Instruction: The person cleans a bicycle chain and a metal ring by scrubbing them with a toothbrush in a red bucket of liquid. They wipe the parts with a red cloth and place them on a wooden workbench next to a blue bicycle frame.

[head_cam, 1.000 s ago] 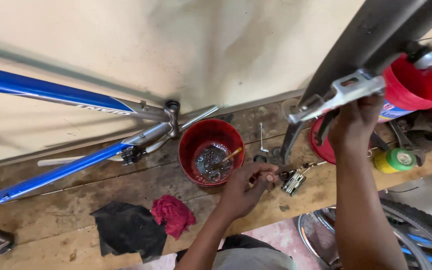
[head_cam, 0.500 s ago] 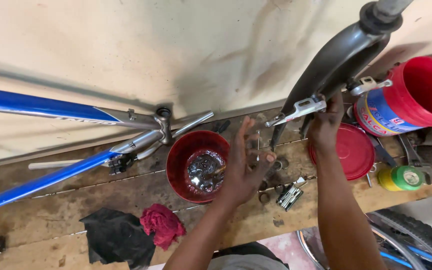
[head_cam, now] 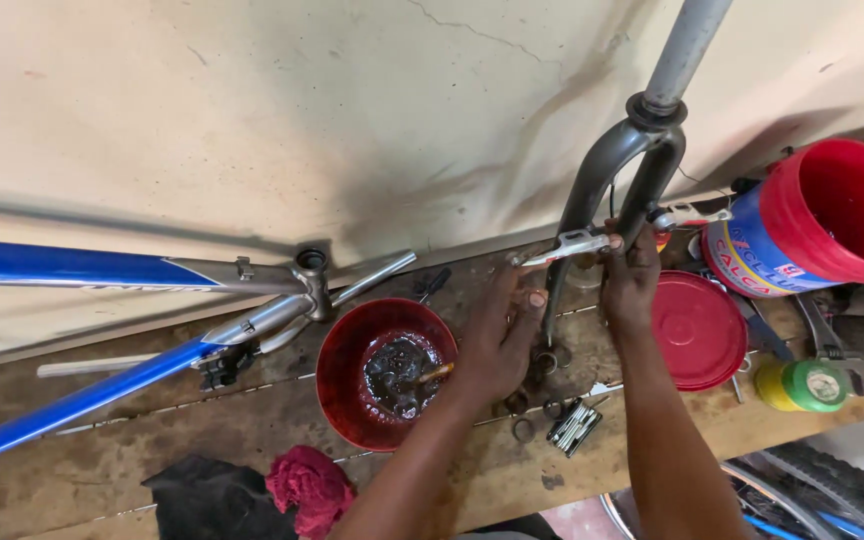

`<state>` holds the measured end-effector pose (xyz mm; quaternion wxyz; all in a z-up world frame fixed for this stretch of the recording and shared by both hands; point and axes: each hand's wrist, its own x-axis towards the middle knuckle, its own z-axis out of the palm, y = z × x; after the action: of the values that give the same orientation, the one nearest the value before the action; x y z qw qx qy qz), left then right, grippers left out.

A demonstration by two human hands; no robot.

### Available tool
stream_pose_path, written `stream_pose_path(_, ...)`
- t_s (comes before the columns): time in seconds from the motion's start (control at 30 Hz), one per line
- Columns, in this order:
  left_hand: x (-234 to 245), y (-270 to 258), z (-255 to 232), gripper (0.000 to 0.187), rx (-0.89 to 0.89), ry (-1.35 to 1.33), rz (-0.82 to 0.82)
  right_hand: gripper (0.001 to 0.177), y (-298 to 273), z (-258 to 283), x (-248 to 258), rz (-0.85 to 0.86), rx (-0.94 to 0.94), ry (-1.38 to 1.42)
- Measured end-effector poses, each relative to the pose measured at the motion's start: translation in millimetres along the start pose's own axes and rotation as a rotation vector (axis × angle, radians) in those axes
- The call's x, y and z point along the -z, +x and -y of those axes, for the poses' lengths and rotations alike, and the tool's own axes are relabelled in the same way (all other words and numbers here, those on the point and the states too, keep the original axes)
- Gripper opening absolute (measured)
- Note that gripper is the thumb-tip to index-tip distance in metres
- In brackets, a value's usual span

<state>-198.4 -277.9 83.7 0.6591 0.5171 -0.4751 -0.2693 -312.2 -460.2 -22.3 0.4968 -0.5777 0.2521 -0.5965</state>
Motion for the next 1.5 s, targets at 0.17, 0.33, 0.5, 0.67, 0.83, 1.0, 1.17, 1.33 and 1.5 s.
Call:
stream_pose_path(0.17,1.5,9.7,-14.7,0.034,0.025,0.016,-0.034,0.018,7.8,-15.0,10.3,0.014,-0.004,-0.032)
stream_pose_path(0.33,3.8,-0.3,-5.2,0.031,0.120,-0.040,-0.069,0.020,1.6,9.7,9.0,0.027,-0.014,-0.108)
stream_pose_path(0.5,29.3,-31.4,-25.9,0.032,0.205,-0.023,-0.067,0.042,-12.5,35.9,-1.0,0.102,0.059,-0.395)
stream_pose_path(0.67,106.8,-75.7,-75.2,0.026,0.317,-0.196,-0.018,0.042,-65.8,87.0,-10.3,-0.113,0.132,-0.821)
stream_pose_path(0.83,200.1,-95.9,-59.4,0.021,0.480,0.032,-0.430,0.028,-142.6,121.9,-43.7,-0.091,-0.190,-0.837)
stream_pose_path(1.0,287.4,-117.3,-13.7,0.049,0.341,0.290,-0.732,0.036,-198.5,147.5,-106.9,0.210,-0.638,-0.433)
stream_pose_path(1.17,308.4,-116.1,-5.4,0.056,0.337,0.330,-0.675,0.032,-218.4,179.1,-147.9,0.056,-0.720,-0.528)
stream_pose_path(1.33,309.1,-112.2,-5.5,0.033,0.097,0.707,-0.479,0.027,-225.8,177.0,-144.5,0.070,-0.798,-0.582)
stream_pose_path(1.5,287.8,-119.4,-36.4,0.006,-0.023,0.812,-0.463,0.050,-219.3,191.0,-149.8,0.084,-0.661,-1.030)
